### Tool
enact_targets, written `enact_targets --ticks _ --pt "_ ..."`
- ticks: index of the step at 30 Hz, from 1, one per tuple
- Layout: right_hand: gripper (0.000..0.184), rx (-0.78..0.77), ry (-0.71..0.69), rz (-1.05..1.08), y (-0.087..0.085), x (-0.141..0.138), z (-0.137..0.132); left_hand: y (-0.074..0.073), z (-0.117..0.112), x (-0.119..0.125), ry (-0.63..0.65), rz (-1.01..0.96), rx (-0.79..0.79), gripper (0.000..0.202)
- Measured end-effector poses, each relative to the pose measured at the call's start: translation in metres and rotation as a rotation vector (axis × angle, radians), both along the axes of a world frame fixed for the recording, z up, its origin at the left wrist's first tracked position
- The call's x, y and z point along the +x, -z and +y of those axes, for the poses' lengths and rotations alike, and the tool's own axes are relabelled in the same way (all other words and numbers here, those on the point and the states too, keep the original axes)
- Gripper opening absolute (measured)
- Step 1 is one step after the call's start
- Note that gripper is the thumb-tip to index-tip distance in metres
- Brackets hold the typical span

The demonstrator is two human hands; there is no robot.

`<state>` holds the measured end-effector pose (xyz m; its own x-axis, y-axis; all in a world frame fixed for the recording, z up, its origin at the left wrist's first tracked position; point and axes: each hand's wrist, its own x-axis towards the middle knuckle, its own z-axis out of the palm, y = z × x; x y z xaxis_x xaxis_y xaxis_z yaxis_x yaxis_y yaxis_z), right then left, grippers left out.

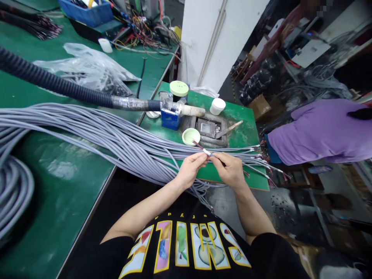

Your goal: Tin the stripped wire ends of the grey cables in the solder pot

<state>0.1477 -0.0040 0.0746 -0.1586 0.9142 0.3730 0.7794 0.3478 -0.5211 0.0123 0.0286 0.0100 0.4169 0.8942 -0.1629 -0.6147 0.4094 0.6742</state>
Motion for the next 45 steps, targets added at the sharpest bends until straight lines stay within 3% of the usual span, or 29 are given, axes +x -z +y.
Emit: enact_targets --ticks 4,10,14,16,21,25,27,29,32,35,41,45 --pt "0.02 0.004 -0.049 -0.062 -0.003 -0.002 -0.004 -0.004 -0.004 0.002 -0.06 0.038 0.131 0.027" --pt "0.017 0.134 0.002 -0.126 -0.033 0.004 0.002 -0.012 -0.01 0.009 0.093 -0.194 0.133 0.033" --pt "0.022 -0.089 -0.025 -0.179 -0.048 -0.001 0.014 -0.007 -0.017 0.017 0.176 -0.149 0.258 0.036" --pt "0.016 -0.191 -0.05 -0.211 -0.052 -0.005 0.019 -0.005 -0.019 0.018 0.172 -0.085 0.359 0.036" --pt "0.031 -0.257 -0.081 -0.156 -0.051 -0.008 0.025 0.002 -0.02 0.012 0.092 0.231 0.605 0.027" --pt "0.023 -0.115 0.057 0.061 -0.05 0.01 0.037 0.01 -0.026 0.007 0.119 0.403 0.727 0.025" --pt "0.023 0.033 0.206 0.157 -0.053 0.022 0.041 0.015 -0.031 0.006 0.22 0.364 0.667 0.027" --pt "0.021 0.104 0.257 0.181 -0.057 0.033 0.041 0.02 -0.034 0.005 0.295 0.249 0.506 0.03" --pt "0.014 -0.009 0.03 0.065 -0.06 0.04 0.034 0.025 -0.032 0.0 0.265 0.067 0.303 0.034" --pt "0.009 -0.108 -0.193 -0.066 -0.057 0.038 0.028 0.024 -0.028 -0.005 0.244 -0.029 0.235 0.033" --pt "0.012 -0.202 -0.33 -0.149 -0.044 0.022 0.036 0.021 -0.029 -0.006 0.257 0.013 0.282 0.034" --pt "0.011 -0.295 -0.418 -0.006 -0.038 0.012 0.045 0.021 -0.031 -0.01 0.26 0.11 0.336 0.034"
